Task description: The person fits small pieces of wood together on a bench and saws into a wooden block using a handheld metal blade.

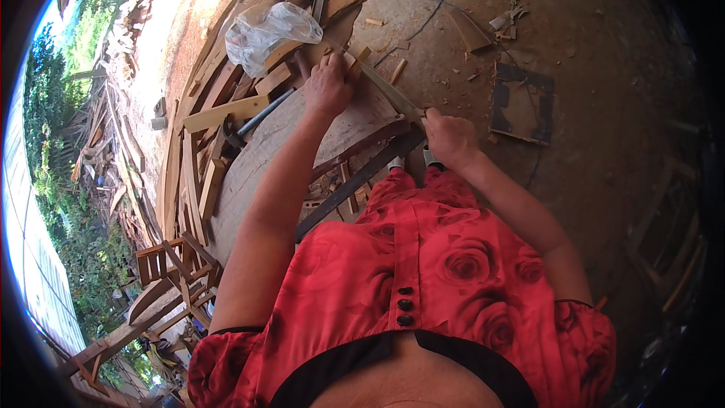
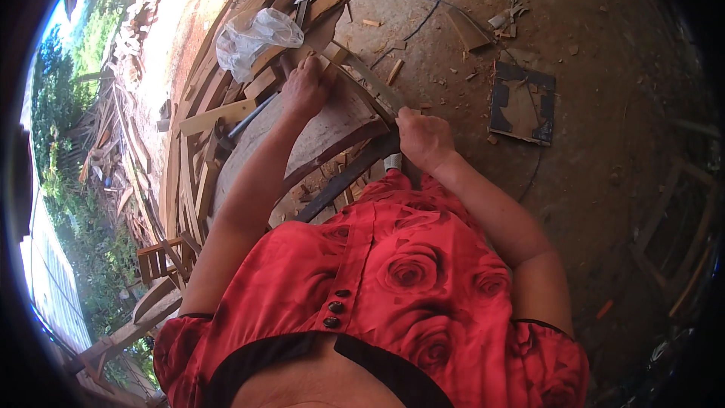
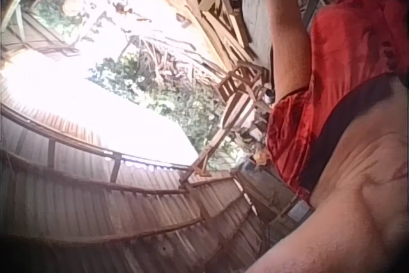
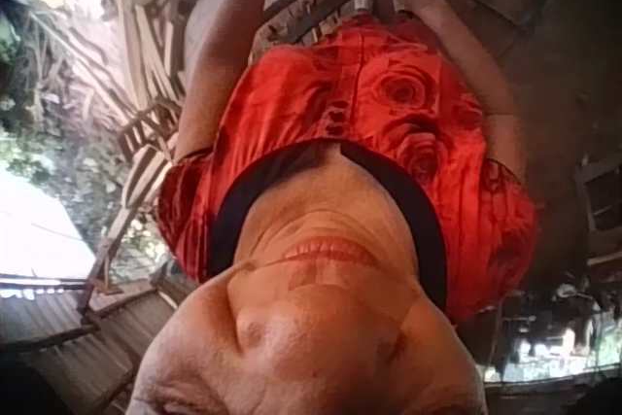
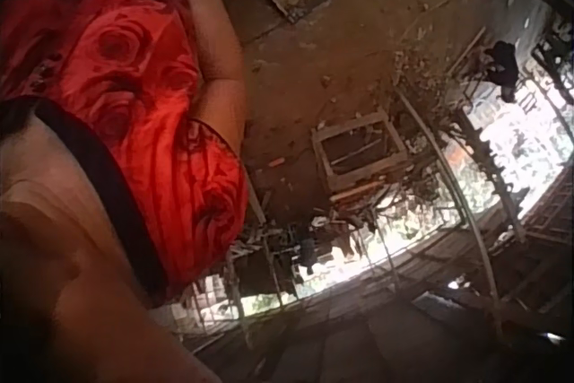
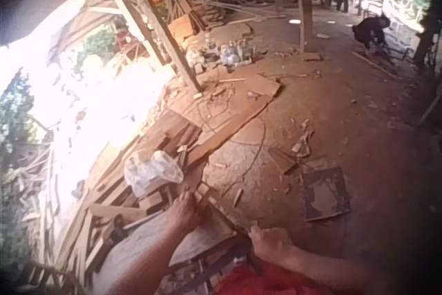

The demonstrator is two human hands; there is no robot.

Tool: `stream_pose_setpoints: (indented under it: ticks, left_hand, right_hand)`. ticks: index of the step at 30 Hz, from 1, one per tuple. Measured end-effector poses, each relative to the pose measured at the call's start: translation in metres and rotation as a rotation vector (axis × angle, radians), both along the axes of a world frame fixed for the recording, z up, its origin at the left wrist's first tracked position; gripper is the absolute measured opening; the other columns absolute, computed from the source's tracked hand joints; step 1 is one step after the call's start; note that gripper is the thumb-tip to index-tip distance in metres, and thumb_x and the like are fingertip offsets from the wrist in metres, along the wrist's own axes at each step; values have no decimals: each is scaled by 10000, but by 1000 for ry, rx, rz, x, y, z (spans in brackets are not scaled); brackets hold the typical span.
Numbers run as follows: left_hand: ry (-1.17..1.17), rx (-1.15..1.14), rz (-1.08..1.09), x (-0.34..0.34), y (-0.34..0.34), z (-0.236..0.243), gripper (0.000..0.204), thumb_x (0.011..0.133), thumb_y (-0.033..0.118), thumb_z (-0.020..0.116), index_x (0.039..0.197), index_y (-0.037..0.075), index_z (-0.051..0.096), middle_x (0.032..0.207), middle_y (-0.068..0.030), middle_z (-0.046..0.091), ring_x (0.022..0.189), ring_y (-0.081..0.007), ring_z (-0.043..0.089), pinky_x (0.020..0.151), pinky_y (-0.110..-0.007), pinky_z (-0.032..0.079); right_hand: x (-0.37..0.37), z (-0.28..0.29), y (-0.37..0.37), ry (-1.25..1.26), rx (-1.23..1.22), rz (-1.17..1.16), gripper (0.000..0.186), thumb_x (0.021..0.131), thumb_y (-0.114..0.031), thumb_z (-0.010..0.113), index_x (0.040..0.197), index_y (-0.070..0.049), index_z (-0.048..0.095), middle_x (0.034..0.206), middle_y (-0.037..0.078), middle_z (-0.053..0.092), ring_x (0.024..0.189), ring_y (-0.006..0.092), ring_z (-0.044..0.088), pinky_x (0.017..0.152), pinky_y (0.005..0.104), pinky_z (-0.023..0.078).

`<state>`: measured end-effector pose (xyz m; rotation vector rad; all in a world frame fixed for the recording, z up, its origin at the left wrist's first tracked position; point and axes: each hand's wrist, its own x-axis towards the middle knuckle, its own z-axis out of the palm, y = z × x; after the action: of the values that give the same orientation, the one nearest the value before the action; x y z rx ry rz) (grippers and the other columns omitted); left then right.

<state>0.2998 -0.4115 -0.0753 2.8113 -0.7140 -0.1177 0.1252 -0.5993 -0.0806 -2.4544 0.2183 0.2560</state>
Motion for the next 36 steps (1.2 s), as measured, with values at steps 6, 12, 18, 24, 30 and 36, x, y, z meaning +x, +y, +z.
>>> stream_pose_setpoints:
  ticks: [6,12,18,24,30,36]
  left_hand:
    - [15,-4,-3,0,-5,-1,379,874,407,566,990,53,495,1045,-182,569,995,-397,554,801,-499,436]
    - [11,42,15,3,1,-5,391,871,412,570,1000,52,490,1046,-186,572,1000,-393,557,802,-499,437]
    - [6,19,0,6,2,-6,396,869,414,573,1003,50,488,1044,-179,573,1010,-391,556,810,-496,438]
    - [6,16,17,1,-6,-3,414,884,437,546,1004,45,494,1071,-187,578,1020,-394,555,824,-499,436]
    - [-15,36,8,2,-2,-2,416,898,447,525,1001,45,503,1079,-194,573,1025,-401,552,824,-502,434]
    - [35,9,23,-1,-6,7,396,866,389,563,1036,36,502,1083,-185,569,1009,-393,555,822,-490,455]
  right_hand:
    - [61,-9,21,-146,4,-8,141,840,-135,476,903,-58,576,789,209,661,787,401,654,710,502,508]
    - [-4,3,1,-29,-18,8,133,836,-123,477,897,-55,574,788,211,659,790,397,654,706,499,506]
    - [6,-3,3,-72,-2,-4,127,867,-154,484,857,-51,558,760,212,648,759,398,645,678,508,494]
    - [76,0,26,-50,-28,2,185,828,-149,488,918,-50,616,855,196,677,849,363,668,751,448,525]
    - [75,-12,31,-155,-15,-11,131,856,-163,511,875,-54,580,782,206,653,773,400,645,673,493,497]
    - [75,-14,32,-133,-19,-35,141,872,-193,520,889,-62,569,779,195,650,778,396,639,681,493,489]
